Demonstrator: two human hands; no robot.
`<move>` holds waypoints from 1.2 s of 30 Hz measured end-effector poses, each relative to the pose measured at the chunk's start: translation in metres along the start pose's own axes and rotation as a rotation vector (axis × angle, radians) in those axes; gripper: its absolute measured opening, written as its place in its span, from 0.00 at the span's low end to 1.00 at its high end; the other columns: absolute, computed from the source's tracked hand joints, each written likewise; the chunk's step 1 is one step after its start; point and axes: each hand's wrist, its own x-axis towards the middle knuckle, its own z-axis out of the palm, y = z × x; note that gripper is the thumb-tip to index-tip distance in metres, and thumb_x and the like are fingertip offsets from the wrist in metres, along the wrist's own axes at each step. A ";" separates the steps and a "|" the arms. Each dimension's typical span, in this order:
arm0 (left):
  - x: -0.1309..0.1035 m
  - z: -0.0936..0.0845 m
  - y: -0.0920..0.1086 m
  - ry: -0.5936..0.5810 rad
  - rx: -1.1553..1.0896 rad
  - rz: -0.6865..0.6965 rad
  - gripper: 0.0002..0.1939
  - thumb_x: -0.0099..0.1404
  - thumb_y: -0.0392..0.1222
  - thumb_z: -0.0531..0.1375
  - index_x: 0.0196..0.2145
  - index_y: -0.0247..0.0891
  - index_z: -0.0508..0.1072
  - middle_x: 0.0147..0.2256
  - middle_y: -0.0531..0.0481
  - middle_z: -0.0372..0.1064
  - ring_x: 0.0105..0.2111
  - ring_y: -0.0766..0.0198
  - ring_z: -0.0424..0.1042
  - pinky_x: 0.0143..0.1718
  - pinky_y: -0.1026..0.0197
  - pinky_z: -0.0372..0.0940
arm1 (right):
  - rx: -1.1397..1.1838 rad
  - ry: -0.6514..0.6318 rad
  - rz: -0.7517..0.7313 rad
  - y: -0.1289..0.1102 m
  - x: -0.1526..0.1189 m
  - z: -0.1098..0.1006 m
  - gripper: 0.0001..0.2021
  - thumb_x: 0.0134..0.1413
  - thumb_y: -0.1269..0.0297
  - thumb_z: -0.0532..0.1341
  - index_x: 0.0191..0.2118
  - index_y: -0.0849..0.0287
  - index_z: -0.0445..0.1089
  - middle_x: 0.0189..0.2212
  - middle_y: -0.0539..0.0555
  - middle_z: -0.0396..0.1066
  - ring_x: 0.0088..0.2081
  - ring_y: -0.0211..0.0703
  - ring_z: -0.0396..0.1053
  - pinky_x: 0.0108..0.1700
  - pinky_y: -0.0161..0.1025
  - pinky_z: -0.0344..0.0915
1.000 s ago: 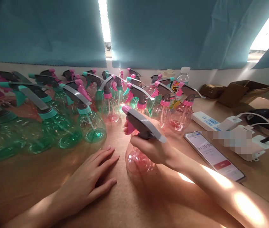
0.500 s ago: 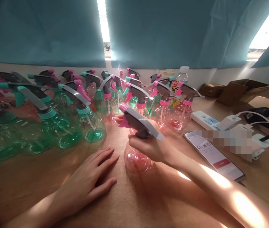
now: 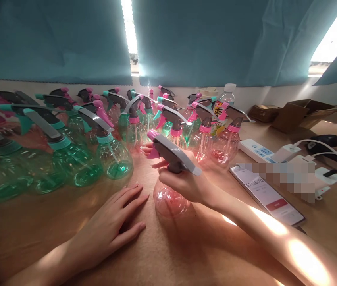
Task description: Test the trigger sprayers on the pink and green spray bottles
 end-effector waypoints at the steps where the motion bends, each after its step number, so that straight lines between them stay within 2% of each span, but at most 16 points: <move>1: 0.000 0.000 0.000 -0.005 0.002 -0.001 0.26 0.70 0.49 0.56 0.61 0.37 0.63 0.64 0.38 0.54 0.63 0.44 0.54 0.59 0.40 0.55 | 0.006 0.003 0.004 0.000 0.000 0.000 0.20 0.43 0.78 0.56 0.42 0.57 0.75 0.42 0.53 0.78 0.38 0.46 0.77 0.39 0.42 0.75; 4: 0.000 0.000 0.000 -0.018 0.003 -0.011 0.26 0.69 0.49 0.56 0.61 0.36 0.63 0.64 0.39 0.54 0.63 0.44 0.54 0.60 0.41 0.55 | 0.030 0.000 -0.001 0.000 0.000 0.001 0.20 0.42 0.78 0.56 0.42 0.57 0.75 0.43 0.53 0.77 0.37 0.45 0.77 0.41 0.42 0.75; 8: 0.000 -0.001 0.000 -0.029 0.017 -0.016 0.26 0.70 0.50 0.55 0.62 0.37 0.62 0.64 0.39 0.53 0.63 0.45 0.53 0.60 0.41 0.55 | 0.016 -0.007 0.013 0.000 -0.001 0.000 0.19 0.43 0.77 0.56 0.42 0.58 0.74 0.42 0.54 0.78 0.37 0.46 0.78 0.38 0.41 0.75; 14: 0.001 0.000 -0.001 -0.009 0.005 -0.001 0.26 0.70 0.50 0.55 0.62 0.37 0.62 0.64 0.39 0.54 0.63 0.45 0.54 0.59 0.41 0.55 | 0.035 -0.013 0.027 0.001 -0.001 0.000 0.19 0.44 0.77 0.56 0.44 0.57 0.71 0.46 0.55 0.76 0.40 0.46 0.77 0.39 0.41 0.75; 20: 0.001 -0.001 0.000 -0.020 0.008 -0.003 0.26 0.70 0.50 0.55 0.62 0.37 0.62 0.64 0.39 0.54 0.63 0.45 0.53 0.60 0.41 0.55 | 0.017 -0.028 0.009 0.000 -0.001 0.000 0.24 0.45 0.76 0.56 0.51 0.53 0.68 0.45 0.54 0.76 0.41 0.47 0.77 0.37 0.42 0.74; 24: 0.000 -0.001 0.000 -0.010 -0.002 -0.005 0.26 0.70 0.50 0.56 0.62 0.38 0.62 0.64 0.40 0.55 0.63 0.45 0.54 0.60 0.41 0.55 | -0.002 -0.035 0.028 -0.001 -0.001 0.000 0.26 0.45 0.76 0.56 0.52 0.52 0.68 0.40 0.53 0.77 0.40 0.49 0.77 0.33 0.41 0.72; 27: -0.001 -0.001 0.000 0.007 -0.011 -0.004 0.26 0.69 0.50 0.56 0.61 0.38 0.63 0.64 0.40 0.55 0.63 0.45 0.54 0.60 0.41 0.55 | -0.005 -0.038 0.039 -0.002 -0.001 0.000 0.27 0.44 0.77 0.56 0.52 0.50 0.68 0.35 0.51 0.78 0.38 0.50 0.76 0.34 0.43 0.72; 33: 0.000 0.000 -0.001 -0.021 0.006 -0.010 0.26 0.70 0.50 0.55 0.62 0.37 0.62 0.64 0.38 0.54 0.63 0.45 0.53 0.60 0.41 0.55 | -0.018 -0.026 0.039 -0.001 -0.002 0.000 0.28 0.45 0.75 0.55 0.54 0.50 0.66 0.40 0.52 0.77 0.39 0.49 0.76 0.36 0.44 0.72; 36: 0.000 -0.001 -0.001 -0.008 -0.003 -0.007 0.26 0.69 0.50 0.56 0.62 0.38 0.62 0.64 0.39 0.54 0.63 0.45 0.54 0.60 0.41 0.55 | -0.057 -0.024 0.035 0.000 -0.003 0.000 0.28 0.46 0.75 0.55 0.55 0.50 0.65 0.34 0.50 0.77 0.38 0.49 0.76 0.36 0.44 0.72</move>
